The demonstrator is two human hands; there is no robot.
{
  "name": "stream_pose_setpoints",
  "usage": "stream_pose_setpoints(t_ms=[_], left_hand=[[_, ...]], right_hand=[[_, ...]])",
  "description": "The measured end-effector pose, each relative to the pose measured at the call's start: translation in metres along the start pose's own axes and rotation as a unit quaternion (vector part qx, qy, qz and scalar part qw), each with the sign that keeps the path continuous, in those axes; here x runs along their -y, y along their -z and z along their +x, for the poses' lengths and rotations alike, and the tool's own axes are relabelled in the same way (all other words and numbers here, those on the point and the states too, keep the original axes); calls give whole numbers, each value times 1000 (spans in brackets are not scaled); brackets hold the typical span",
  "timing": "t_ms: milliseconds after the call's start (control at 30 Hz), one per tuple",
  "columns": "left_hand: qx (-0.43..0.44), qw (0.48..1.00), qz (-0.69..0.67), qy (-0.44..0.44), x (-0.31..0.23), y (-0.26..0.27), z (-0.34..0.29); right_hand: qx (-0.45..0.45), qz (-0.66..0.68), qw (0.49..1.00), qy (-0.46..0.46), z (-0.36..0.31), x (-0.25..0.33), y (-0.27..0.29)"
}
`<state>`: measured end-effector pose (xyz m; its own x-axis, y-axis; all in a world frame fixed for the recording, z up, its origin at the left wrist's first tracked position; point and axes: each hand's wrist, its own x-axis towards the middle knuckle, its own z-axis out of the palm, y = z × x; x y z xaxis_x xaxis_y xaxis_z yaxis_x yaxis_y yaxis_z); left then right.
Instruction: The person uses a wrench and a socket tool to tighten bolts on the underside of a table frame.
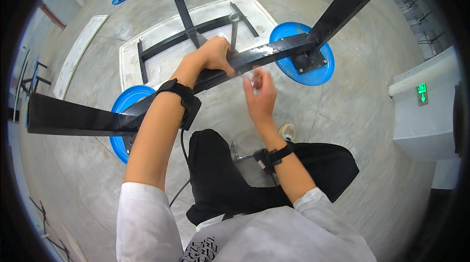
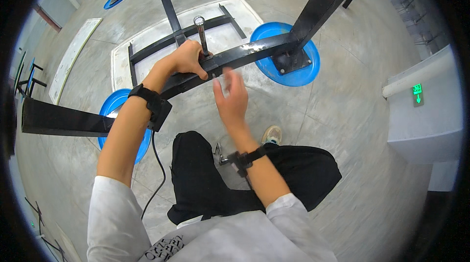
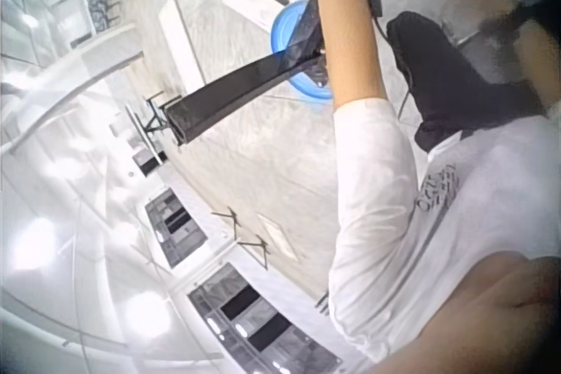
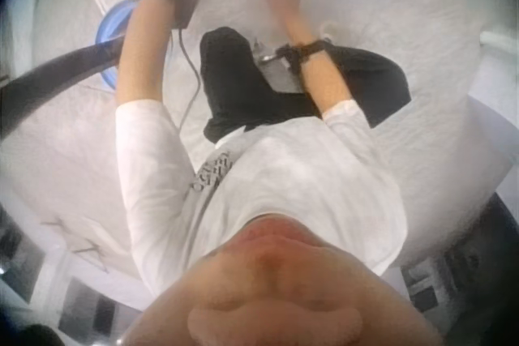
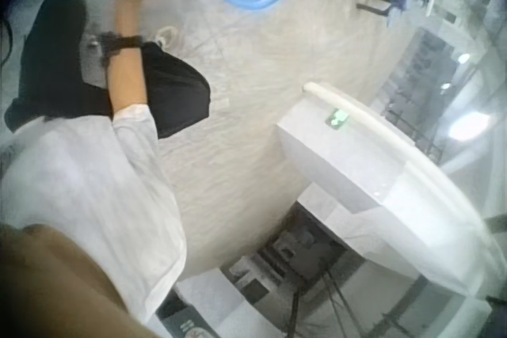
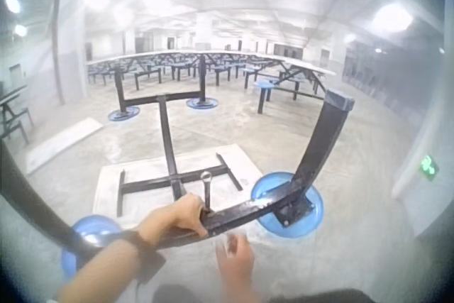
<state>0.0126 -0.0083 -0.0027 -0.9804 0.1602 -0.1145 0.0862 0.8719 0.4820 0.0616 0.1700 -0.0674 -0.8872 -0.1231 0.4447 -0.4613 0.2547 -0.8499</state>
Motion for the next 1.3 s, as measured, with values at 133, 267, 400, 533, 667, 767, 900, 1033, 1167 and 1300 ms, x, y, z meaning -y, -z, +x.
stream_pose_setpoints(t_ms=[133, 267, 400, 533, 667, 767, 900, 1033, 1167, 1300], left_hand=[[-7, 1000, 18, -25, -1, -4, 7], [1, 998, 49, -28, 1, -6, 13], [10, 1000, 12, -10, -2, -5, 8], [8, 1000, 20, 1, -1, -5, 8], [16, 999, 30, 5, -7, -6, 4], [-1, 1000, -4, 24, -8, -13, -5], [-83, 995, -57, 2, 5, -32, -17], [-80, 996, -19, 30, 5, -29, -14], [-121, 992, -37, -9, -1, -24, -15], [-97, 995, -36, 9, 3, -20, -15]], right_hand=[[63, -105, 961, 248, 77, 10, 4], [366, -181, 882, 237, 111, -5, 20], [454, -156, 849, 222, 131, -13, 17], [474, -180, 839, 198, 136, -8, 18], [485, -220, 821, 205, 138, 0, 20], [494, -219, 819, 194, 137, 1, 19], [488, -201, 819, 225, 133, 7, 21], [521, -214, 808, 171, 129, -4, 15], [442, -138, 844, 271, 124, -17, 8], [418, 59, 885, 198, 124, -20, -1]])
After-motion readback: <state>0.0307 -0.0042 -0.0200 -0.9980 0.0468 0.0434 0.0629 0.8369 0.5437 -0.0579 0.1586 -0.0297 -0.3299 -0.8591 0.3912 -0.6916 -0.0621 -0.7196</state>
